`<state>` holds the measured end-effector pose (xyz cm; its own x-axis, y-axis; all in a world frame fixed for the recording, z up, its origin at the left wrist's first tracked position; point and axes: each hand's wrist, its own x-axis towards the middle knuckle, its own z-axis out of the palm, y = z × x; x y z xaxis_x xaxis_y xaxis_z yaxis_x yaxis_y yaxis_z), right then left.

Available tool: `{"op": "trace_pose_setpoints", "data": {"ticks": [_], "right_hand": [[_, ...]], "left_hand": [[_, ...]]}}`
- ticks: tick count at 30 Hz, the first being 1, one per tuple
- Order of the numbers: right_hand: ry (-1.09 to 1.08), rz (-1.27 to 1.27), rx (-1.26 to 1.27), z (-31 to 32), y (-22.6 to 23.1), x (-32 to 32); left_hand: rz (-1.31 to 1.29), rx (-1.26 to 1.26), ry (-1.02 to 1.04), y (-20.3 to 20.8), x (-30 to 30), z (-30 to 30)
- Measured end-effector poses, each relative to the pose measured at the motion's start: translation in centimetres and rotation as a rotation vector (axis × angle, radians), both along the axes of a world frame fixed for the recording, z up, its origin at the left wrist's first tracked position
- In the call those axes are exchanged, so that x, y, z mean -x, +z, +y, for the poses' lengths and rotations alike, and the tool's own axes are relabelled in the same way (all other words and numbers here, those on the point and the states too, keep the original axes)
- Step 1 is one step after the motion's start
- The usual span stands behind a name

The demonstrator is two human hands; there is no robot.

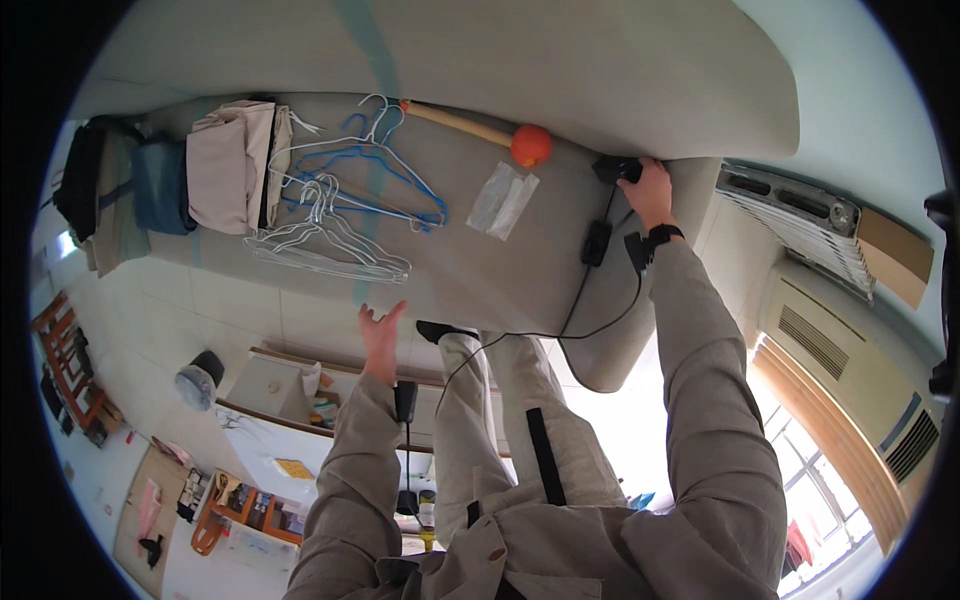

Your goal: The person removes socks from a clothesline on a balcony, walks into a bedroom, and folds each sock before placing them into a white storage box on a red bed. The person then returns to the balcony, collects several empty hangers from the line, and places them on a sofa in the living room.

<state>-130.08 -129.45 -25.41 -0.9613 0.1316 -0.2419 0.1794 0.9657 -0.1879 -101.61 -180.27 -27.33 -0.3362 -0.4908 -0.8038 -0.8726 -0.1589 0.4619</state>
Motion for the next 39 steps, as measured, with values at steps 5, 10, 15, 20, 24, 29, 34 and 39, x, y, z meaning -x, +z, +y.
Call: {"op": "trace_pose_setpoints", "data": {"ticks": [5,10,15,20,24,29,34,39], "right_hand": [[-0.470,-0.173,-0.008,-0.4,-1.7,1.3],[-0.614,0.111,0.195,-1.6,-2.5,0.8],[-0.817,0.361,0.534,-4.0,-3.3,-1.1],[-0.434,0.361,0.311,-4.8,-1.4,-5.4],[-0.153,0.476,0.113,-6.8,0.2,-6.8],[0.218,0.199,0.299,-14.2,-2.6,-3.2],[0.123,0.008,0.101,-19.1,-7.4,1.9],[0.119,0.023,-0.051,-16.1,-7.3,1.0]], "left_hand": [[-0.028,-0.012,-0.088,-0.1,0.5,0.9],[-0.035,-0.013,-0.105,0.0,0.4,0.7],[-0.013,-0.053,-0.037,0.6,-0.4,-0.3],[-0.035,-0.125,-0.012,0.6,-1.4,-1.5],[0.004,-0.045,-0.010,0.2,-2.2,-1.7],[0.006,-0.047,0.007,-0.4,-2.6,-2.2],[0.040,-0.018,-0.006,-1.1,-3.0,-2.6],[0.023,-0.066,0.007,-0.8,-3.4,-2.8]]}}
